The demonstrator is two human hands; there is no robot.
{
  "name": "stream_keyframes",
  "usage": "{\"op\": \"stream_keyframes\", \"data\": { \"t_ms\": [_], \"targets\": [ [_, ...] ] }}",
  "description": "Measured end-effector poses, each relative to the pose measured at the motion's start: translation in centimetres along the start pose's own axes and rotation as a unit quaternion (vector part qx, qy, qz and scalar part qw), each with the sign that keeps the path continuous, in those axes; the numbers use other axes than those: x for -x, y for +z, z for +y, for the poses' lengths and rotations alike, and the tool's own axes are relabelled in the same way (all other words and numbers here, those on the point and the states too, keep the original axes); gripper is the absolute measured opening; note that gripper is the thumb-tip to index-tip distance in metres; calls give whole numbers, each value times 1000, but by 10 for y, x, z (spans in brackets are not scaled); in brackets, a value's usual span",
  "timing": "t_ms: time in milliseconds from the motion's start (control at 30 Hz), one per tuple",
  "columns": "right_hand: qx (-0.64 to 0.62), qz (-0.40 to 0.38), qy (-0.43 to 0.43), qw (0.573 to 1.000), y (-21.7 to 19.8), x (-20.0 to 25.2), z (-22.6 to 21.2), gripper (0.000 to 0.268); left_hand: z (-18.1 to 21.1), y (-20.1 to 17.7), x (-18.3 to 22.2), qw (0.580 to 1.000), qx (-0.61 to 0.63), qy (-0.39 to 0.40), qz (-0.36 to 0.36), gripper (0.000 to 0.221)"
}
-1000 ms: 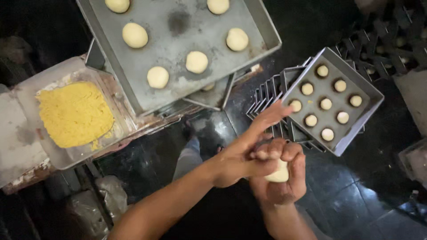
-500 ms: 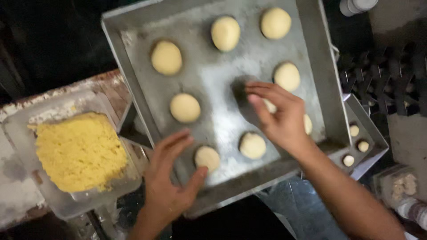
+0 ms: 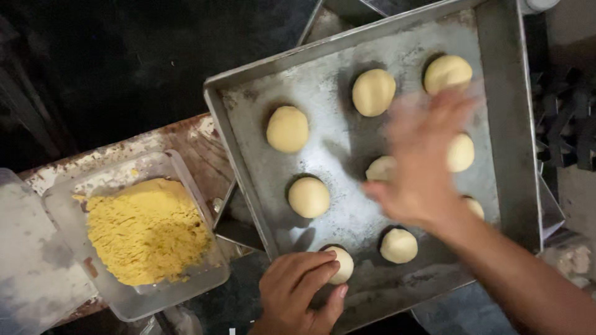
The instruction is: The person prepares bread rolls by hand by taking dough balls, flattening them, filling them with a yellow mixture from a container, sealing the dough, and placing the rolls onto metal baking trays.
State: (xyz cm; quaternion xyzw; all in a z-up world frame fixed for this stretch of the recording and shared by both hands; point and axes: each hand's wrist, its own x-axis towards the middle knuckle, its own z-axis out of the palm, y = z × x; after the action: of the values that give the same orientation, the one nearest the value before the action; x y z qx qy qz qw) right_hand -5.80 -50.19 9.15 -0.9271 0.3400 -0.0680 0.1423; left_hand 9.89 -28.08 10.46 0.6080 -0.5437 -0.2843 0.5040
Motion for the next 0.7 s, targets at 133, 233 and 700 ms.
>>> {"op": "stream_keyframes", "data": {
  "t_ms": [133, 233, 700],
  "targets": [
    [-27, 29, -46, 998, 20, 0, -1, 90, -1, 3, 3, 999, -26, 19, 22, 25],
    [29, 42, -75, 996, 12, 7, -21, 56, 7, 3, 7, 999, -26, 5, 44, 24],
    [-488, 291, 83, 819, 36, 293, -164, 37, 34, 133, 171, 967, 22, 95, 237, 21]
  ]
}}
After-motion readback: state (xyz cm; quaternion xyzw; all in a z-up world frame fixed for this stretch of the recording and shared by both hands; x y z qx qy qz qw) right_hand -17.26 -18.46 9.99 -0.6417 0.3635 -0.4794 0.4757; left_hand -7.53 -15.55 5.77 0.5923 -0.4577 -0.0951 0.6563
